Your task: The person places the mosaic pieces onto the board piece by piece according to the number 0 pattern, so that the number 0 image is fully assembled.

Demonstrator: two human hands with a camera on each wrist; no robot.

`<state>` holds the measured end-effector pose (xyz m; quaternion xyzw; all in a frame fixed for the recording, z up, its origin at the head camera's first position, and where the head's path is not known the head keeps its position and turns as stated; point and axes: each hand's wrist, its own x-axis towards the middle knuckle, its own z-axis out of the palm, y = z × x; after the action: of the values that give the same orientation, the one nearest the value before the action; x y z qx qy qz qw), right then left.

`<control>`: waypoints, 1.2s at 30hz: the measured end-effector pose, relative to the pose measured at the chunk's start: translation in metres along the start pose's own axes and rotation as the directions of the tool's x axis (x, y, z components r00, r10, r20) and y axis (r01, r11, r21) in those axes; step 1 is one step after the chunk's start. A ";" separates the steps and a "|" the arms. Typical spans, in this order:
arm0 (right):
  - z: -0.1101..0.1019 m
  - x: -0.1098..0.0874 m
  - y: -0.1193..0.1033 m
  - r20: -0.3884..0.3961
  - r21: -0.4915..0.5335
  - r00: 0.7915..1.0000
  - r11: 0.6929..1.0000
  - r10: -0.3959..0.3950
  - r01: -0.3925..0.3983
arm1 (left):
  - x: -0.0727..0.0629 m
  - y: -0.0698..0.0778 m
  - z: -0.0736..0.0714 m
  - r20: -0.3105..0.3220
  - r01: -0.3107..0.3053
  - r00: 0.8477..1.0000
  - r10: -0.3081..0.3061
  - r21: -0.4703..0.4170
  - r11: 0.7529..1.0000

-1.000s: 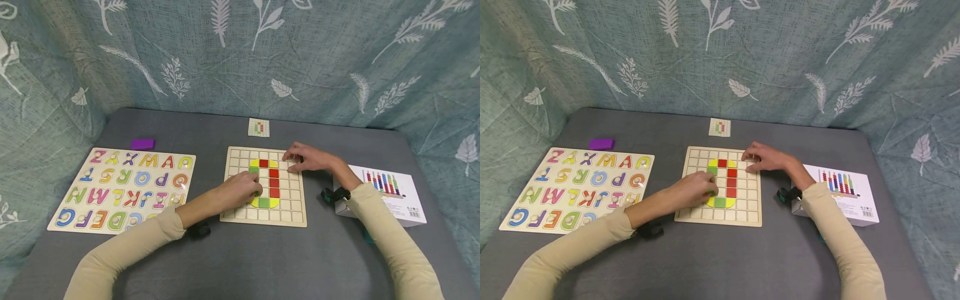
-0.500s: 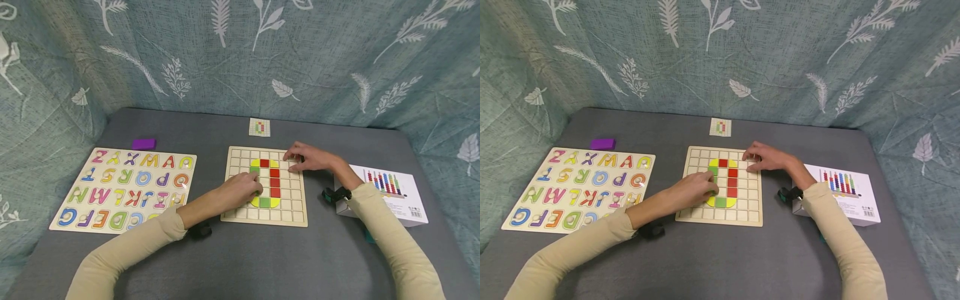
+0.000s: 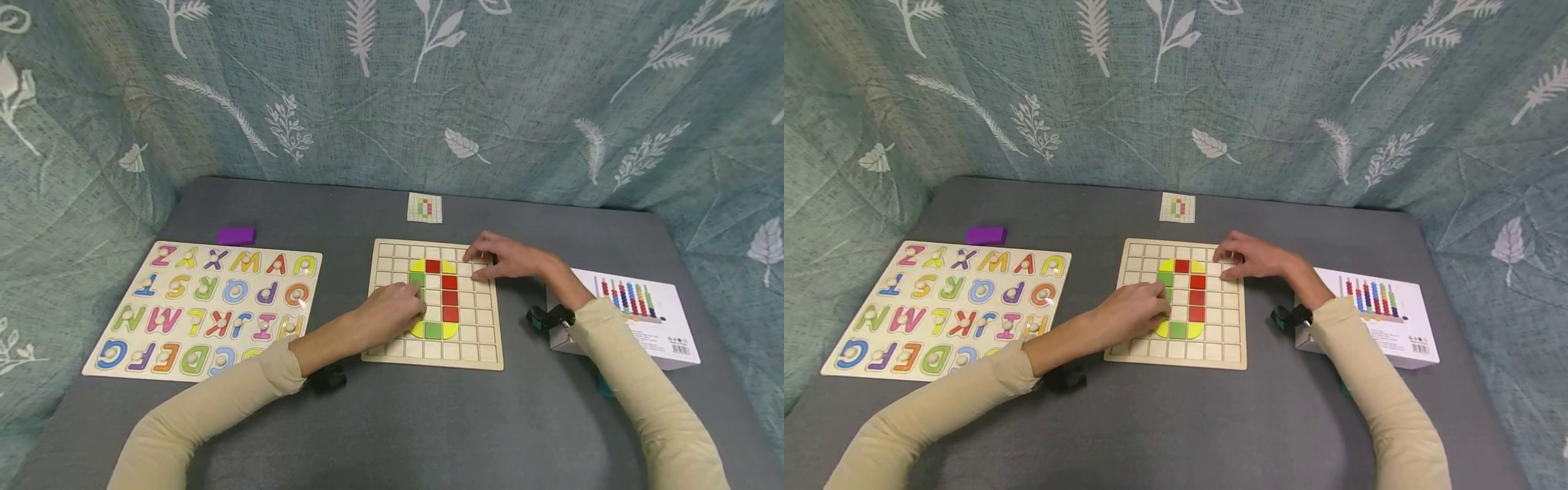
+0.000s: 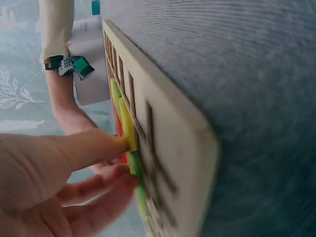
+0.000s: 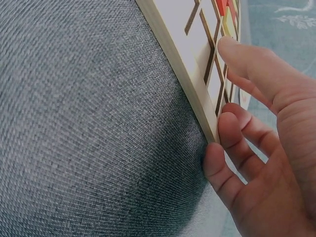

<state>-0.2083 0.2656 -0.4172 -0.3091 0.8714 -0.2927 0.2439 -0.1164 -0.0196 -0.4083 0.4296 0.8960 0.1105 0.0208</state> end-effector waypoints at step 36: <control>0.032 0.003 -0.057 -0.229 -0.480 0.945 0.872 -0.232 0.097 | -0.010 -0.048 -0.022 -0.063 0.052 0.997 -0.051 0.009 0.999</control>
<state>-0.1686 0.2155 -0.4024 -0.3875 0.9115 -0.1373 0.0119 -0.1499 -0.0604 -0.3974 0.4028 0.9075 0.1186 -0.0067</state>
